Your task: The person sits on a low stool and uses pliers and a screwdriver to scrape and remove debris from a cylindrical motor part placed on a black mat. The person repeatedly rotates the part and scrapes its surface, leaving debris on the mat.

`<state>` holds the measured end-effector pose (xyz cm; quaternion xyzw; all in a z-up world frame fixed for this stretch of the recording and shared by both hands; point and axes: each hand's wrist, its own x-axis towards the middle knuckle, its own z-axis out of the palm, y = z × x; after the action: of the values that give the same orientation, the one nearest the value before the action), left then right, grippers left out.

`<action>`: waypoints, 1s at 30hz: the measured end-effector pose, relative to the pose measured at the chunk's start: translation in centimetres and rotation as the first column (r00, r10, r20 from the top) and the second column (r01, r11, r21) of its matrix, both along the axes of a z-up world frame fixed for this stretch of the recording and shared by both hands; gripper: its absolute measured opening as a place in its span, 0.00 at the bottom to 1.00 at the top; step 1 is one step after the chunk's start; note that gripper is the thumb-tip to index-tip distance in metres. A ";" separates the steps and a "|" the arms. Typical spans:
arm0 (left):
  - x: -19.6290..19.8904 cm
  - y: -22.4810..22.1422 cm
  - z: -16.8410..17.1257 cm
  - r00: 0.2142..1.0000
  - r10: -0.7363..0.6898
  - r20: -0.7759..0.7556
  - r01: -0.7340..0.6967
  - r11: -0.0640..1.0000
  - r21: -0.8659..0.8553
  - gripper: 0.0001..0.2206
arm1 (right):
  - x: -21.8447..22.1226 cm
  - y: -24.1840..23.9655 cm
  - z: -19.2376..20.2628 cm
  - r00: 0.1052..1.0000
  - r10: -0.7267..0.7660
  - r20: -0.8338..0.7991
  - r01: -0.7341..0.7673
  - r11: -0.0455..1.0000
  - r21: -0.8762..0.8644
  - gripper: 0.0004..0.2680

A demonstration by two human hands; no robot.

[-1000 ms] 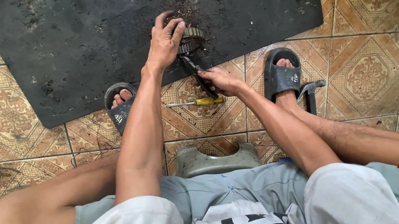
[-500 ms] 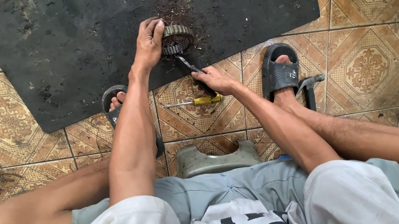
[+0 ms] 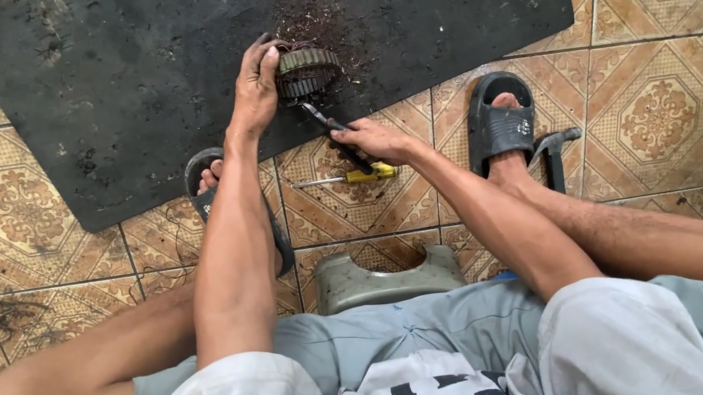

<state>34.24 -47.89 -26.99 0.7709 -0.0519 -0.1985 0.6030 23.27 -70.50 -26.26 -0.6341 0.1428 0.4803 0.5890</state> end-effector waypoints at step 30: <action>1.8 -8.0 6.7 0.981 -0.158 -0.109 0.192 0.849 0.493 0.44 | -0.2 -3.5 0.9 0.963 -0.258 -0.078 0.262 0.964 0.043 0.11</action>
<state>36.05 -55.86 -20.25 0.8861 -0.0492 -0.2841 0.3628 23.08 -74.02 -25.33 -0.5765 0.2333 0.4248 0.6579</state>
